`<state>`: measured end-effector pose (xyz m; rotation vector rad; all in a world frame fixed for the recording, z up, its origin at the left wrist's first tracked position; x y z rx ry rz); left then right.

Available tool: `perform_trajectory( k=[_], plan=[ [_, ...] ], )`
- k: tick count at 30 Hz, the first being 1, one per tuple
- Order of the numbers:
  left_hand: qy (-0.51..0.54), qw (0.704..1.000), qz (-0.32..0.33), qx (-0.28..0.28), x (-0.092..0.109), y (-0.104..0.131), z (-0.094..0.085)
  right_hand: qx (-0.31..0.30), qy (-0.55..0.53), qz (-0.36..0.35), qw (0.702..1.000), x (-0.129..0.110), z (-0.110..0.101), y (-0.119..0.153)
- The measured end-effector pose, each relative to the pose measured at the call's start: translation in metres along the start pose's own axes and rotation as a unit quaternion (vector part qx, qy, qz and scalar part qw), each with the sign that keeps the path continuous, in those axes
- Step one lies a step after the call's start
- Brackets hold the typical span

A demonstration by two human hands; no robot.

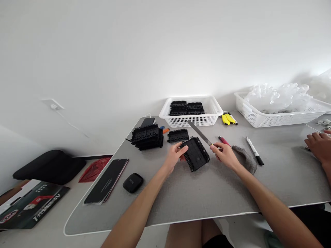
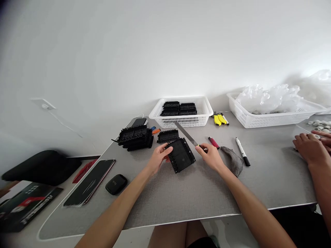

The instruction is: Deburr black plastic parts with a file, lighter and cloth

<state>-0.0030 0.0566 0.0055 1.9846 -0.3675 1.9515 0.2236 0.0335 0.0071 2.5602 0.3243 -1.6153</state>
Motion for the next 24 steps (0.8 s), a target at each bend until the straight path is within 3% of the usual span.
perform_trajectory(
  k=[3, 7, 11, 14, 17, 21, 24],
  plan=[
    [-0.007, 0.997, -0.019, -0.070, -0.003, 0.001, 0.010, -0.040, -0.040, 0.008, 0.998, 0.000, 0.003, 0.000],
    [-0.020, 0.990, -0.058, -0.129, -0.009, 0.002, 0.022, -0.138, -0.139, 0.018, 0.981, -0.001, 0.018, 0.000],
    [-0.024, 0.987, -0.061, -0.146, -0.011, 0.002, 0.027, -0.204, -0.192, 0.025, 0.960, -0.007, 0.036, 0.005],
    [-0.019, 0.987, -0.062, -0.147, -0.011, 0.003, 0.029, -0.216, -0.203, 0.016, 0.955, -0.012, 0.042, 0.008],
    [0.015, 0.987, -0.070, -0.147, -0.008, 0.005, 0.030, -0.177, -0.194, 0.018, 0.965, -0.008, 0.037, 0.005],
    [0.087, 0.984, -0.084, -0.131, -0.005, 0.008, 0.028, -0.036, -0.202, 0.032, 0.978, 0.006, 0.017, -0.002],
    [0.124, 0.984, -0.064, -0.113, -0.003, 0.007, 0.026, 0.055, -0.236, 0.043, 0.969, 0.013, 0.005, -0.003]
  ],
)
Point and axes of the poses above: each hand's wrist, its own y-axis away from the middle knuckle, its own z-axis out of the palm, x = y × z, the point moved 6 cm from there along -y, towards the middle knuckle, and after that the axes turned 10 degrees about -x, right-handed, at the moved point
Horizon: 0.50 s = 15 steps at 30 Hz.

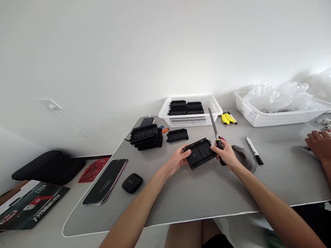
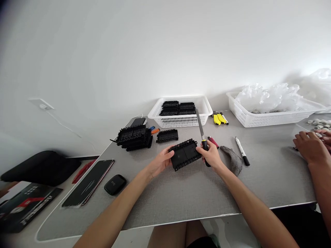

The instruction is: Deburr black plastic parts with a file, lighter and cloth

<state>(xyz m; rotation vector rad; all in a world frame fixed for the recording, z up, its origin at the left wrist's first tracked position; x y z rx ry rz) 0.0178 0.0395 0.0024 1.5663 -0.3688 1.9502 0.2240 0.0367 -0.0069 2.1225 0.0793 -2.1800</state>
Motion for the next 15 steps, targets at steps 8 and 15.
perform_trajectory(
  k=[8, 15],
  plan=[
    [-0.022, 0.997, 0.037, 0.069, -0.001, -0.003, -0.006, 0.020, 0.036, -0.021, 0.999, 0.002, 0.001, 0.001],
    [0.003, 0.986, 0.074, 0.149, -0.002, -0.003, -0.027, -0.067, 0.131, -0.014, 0.989, 0.003, 0.016, 0.003]
  ],
)
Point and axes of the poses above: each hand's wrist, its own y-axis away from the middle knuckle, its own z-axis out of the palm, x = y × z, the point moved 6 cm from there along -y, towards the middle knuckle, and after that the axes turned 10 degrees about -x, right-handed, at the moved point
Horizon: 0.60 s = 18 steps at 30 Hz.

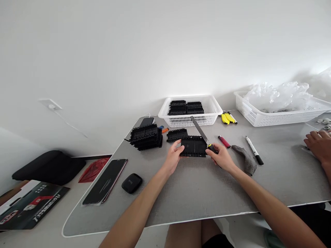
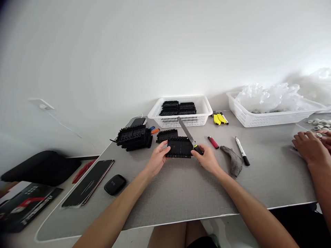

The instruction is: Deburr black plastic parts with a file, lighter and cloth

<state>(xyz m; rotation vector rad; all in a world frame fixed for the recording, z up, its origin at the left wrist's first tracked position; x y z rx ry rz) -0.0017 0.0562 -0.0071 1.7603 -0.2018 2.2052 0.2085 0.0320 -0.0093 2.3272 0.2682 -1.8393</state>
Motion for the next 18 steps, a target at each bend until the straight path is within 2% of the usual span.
perform_trajectory(
  k=[4, 9, 12, 15, 18],
  plan=[
    [0.008, 1.000, 0.000, 0.000, -0.001, 0.000, 0.002, -0.012, -0.030, 0.011, 0.999, 0.005, 0.005, -0.001],
    [0.016, 0.995, 0.014, -0.096, 0.001, 0.001, 0.020, 0.035, -0.048, 0.014, 0.998, 0.011, -0.001, -0.002],
    [0.014, 0.996, 0.013, -0.083, -0.001, 0.001, 0.017, 0.041, 0.008, 0.005, 0.999, 0.005, -0.003, -0.001],
    [0.013, 0.998, 0.015, -0.063, -0.001, 0.000, 0.012, 0.046, 0.110, -0.031, 0.992, -0.009, -0.005, 0.002],
    [0.007, 0.998, 0.020, -0.051, 0.002, 0.000, 0.007, 0.019, 0.201, -0.062, 0.977, -0.019, -0.002, 0.004]
  ],
)
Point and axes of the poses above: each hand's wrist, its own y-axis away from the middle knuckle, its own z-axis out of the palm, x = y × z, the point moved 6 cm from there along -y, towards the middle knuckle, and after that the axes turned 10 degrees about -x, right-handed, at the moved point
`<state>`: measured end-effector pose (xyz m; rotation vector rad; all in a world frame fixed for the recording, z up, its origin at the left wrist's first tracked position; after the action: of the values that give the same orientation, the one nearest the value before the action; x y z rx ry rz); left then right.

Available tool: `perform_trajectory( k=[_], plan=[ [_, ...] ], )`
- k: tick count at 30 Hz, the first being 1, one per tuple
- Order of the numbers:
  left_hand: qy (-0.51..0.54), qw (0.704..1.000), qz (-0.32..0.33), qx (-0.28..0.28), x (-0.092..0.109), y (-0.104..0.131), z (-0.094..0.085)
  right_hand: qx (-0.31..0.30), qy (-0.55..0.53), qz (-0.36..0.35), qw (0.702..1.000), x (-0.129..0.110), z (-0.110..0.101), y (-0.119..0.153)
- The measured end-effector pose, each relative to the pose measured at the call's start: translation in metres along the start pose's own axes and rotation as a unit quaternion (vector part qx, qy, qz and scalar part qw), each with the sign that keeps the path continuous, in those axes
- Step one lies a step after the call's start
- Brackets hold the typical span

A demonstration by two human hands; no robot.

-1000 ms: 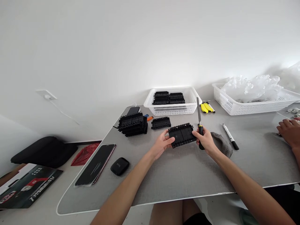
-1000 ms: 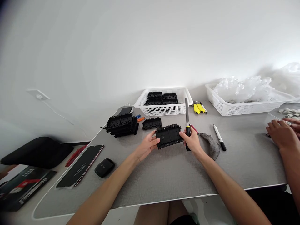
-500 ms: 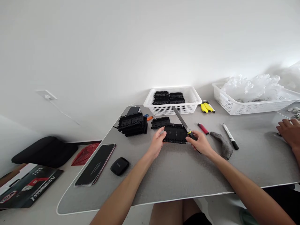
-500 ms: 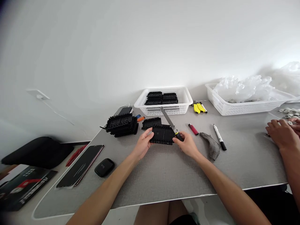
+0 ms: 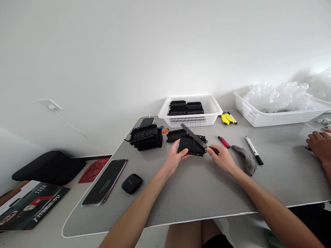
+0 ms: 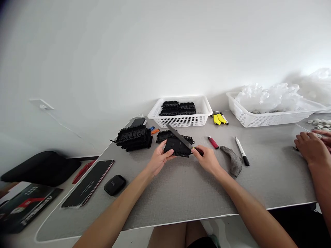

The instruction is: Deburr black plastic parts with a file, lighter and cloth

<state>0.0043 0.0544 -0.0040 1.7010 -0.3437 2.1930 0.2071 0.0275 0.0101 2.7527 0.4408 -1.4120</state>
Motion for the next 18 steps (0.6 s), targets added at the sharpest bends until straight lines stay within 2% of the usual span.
perform_trajectory(
  k=[5, 12, 18],
  plan=[
    [-0.011, 1.000, -0.002, -0.003, 0.003, 0.000, -0.001, -0.032, 0.080, -0.013, 0.996, 0.000, -0.001, 0.000],
    [-0.001, 1.000, -0.020, 0.007, 0.003, 0.002, -0.001, -0.015, 0.133, -0.004, 0.991, 0.009, -0.016, -0.003],
    [0.013, 0.999, -0.030, 0.026, 0.004, 0.002, -0.002, 0.001, 0.146, -0.005, 0.989, 0.011, -0.018, -0.002]
  ],
)
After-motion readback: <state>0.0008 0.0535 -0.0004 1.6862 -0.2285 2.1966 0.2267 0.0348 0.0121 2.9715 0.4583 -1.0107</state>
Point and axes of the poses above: each hand's wrist, its own y-axis away from the middle knuckle, its own z-axis out of the palm, x = y × z, the point moved 6 cm from there along -y, towards the middle knuckle, and after that the axes turned 10 degrees about -x, right-handed, at the moved point
